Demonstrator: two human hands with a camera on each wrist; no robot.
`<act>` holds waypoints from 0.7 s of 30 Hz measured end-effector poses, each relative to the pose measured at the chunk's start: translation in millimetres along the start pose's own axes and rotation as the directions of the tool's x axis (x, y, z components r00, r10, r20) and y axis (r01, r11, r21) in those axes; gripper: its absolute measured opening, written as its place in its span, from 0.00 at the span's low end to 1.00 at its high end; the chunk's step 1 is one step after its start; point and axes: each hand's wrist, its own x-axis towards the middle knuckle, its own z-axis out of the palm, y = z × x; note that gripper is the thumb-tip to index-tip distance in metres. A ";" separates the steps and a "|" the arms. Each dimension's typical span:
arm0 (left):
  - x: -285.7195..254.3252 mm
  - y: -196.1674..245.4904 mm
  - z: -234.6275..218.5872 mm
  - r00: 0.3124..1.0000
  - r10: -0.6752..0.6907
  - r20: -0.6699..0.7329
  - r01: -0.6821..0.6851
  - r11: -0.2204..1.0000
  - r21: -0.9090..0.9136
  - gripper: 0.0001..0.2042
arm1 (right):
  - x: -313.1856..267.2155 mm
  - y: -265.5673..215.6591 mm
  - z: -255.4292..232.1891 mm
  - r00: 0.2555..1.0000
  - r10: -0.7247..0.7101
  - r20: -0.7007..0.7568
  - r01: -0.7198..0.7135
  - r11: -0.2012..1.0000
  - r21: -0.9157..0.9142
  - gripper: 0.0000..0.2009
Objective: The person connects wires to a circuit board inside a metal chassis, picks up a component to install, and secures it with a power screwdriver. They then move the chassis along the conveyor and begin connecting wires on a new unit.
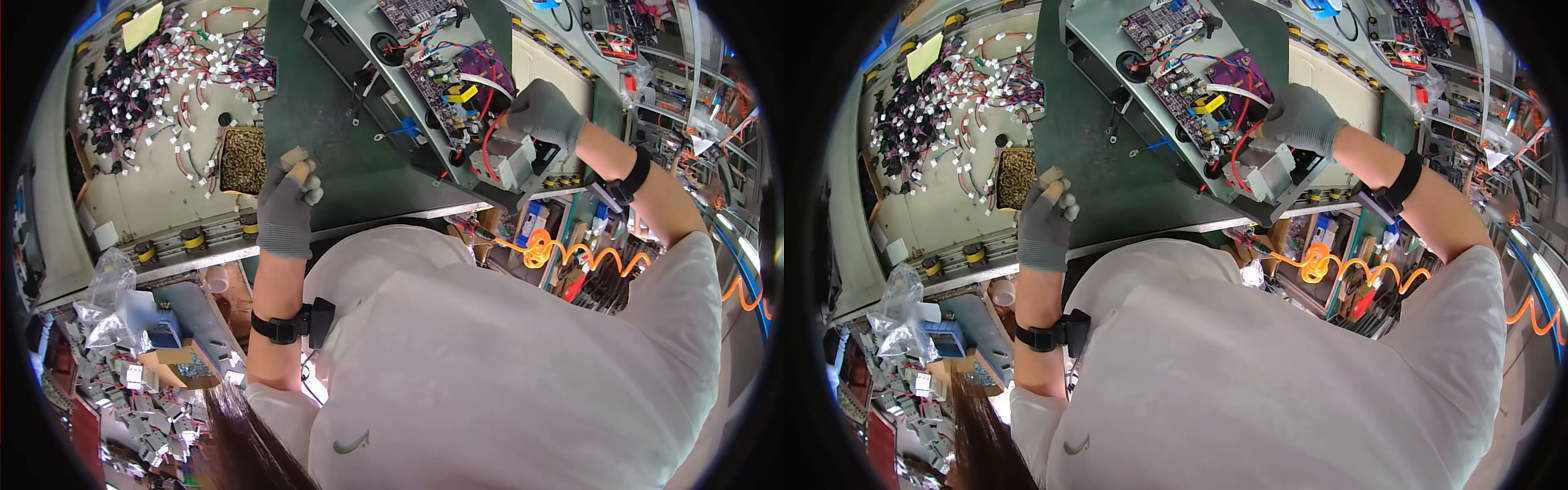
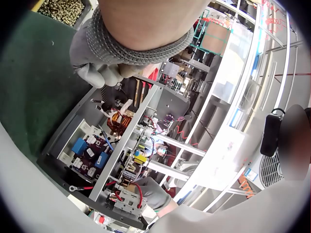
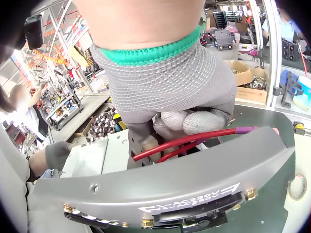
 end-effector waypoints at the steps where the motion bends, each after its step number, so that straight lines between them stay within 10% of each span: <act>1: 0.1 0.1 -0.4 1.000 0.011 0.000 -0.011 1.000 -0.011 0.12 | -2.1 4.4 4.2 0.999 0.008 -0.031 -0.006 0.998 0.058 0.09; 12: 2.9 2.4 -2.6 0.999 0.013 -0.040 -0.015 0.999 -0.052 0.12 | 0.9 8.2 8.9 0.999 -0.017 0.033 0.012 0.986 0.164 0.11; 14: 5.0 1.3 -6.7 0.999 0.031 -0.015 -0.032 0.997 -0.070 0.13 | -2.1 14.8 21.5 0.979 -0.086 -0.187 0.129 0.965 0.230 0.11; 18: 3.7 3.5 -6.7 0.998 0.014 -0.062 -0.017 0.999 -0.049 0.13 | -3.3 8.5 15.2 0.985 -0.033 -0.170 0.076 0.965 0.251 0.10; 21: 4.2 3.3 -8.4 0.998 0.012 -0.061 -0.015 0.999 -0.048 0.13 | 4.3 -4.8 -7.3 0.996 -0.024 0.088 0.025 1.000 -0.006 0.09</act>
